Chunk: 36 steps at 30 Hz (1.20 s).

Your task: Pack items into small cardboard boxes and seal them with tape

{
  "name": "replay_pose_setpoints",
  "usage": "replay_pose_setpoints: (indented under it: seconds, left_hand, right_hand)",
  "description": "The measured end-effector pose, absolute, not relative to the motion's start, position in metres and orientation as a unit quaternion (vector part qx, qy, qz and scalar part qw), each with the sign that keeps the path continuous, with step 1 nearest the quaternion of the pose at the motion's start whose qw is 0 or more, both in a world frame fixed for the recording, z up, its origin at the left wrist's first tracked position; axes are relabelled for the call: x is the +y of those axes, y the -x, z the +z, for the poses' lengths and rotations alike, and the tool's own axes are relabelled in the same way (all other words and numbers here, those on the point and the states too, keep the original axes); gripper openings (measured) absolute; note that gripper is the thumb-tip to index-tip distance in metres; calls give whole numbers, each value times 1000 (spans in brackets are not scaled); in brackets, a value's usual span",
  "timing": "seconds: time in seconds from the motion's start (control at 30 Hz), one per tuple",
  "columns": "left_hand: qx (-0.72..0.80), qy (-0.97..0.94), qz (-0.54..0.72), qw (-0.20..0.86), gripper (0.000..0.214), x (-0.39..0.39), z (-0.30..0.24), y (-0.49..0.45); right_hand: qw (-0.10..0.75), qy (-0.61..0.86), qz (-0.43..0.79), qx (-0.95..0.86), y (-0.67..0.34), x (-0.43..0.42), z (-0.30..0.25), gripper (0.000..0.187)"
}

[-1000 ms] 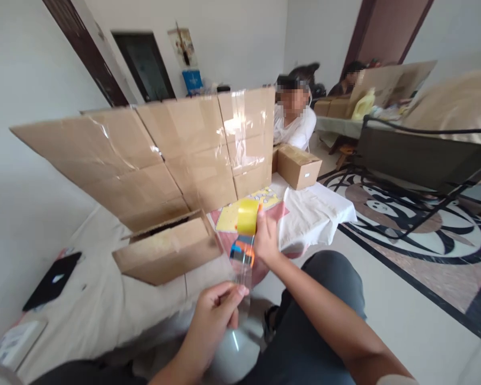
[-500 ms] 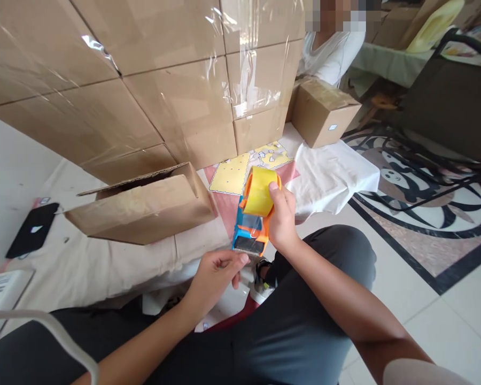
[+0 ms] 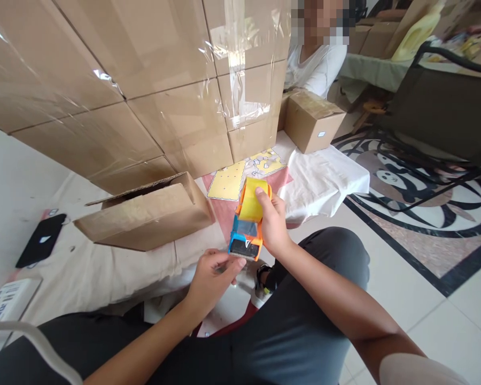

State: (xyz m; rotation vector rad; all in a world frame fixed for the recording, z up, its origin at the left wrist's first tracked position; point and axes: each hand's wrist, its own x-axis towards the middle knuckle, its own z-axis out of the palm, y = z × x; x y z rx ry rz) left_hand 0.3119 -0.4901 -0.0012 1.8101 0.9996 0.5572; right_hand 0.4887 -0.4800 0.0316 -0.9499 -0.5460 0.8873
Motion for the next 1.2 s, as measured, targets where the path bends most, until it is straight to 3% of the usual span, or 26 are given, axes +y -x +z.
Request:
replay_pose_setpoints:
  seconds: [0.63, 1.2]
  left_hand:
    - [427, -690, 219, 541, 26, -486, 6, -308]
    - [450, -633, 157, 610, 35, -488, -1, -309]
  right_hand:
    - [752, 420, 474, -183, -473, -474, 25, 37]
    - [748, 431, 474, -174, -474, -474, 17, 37]
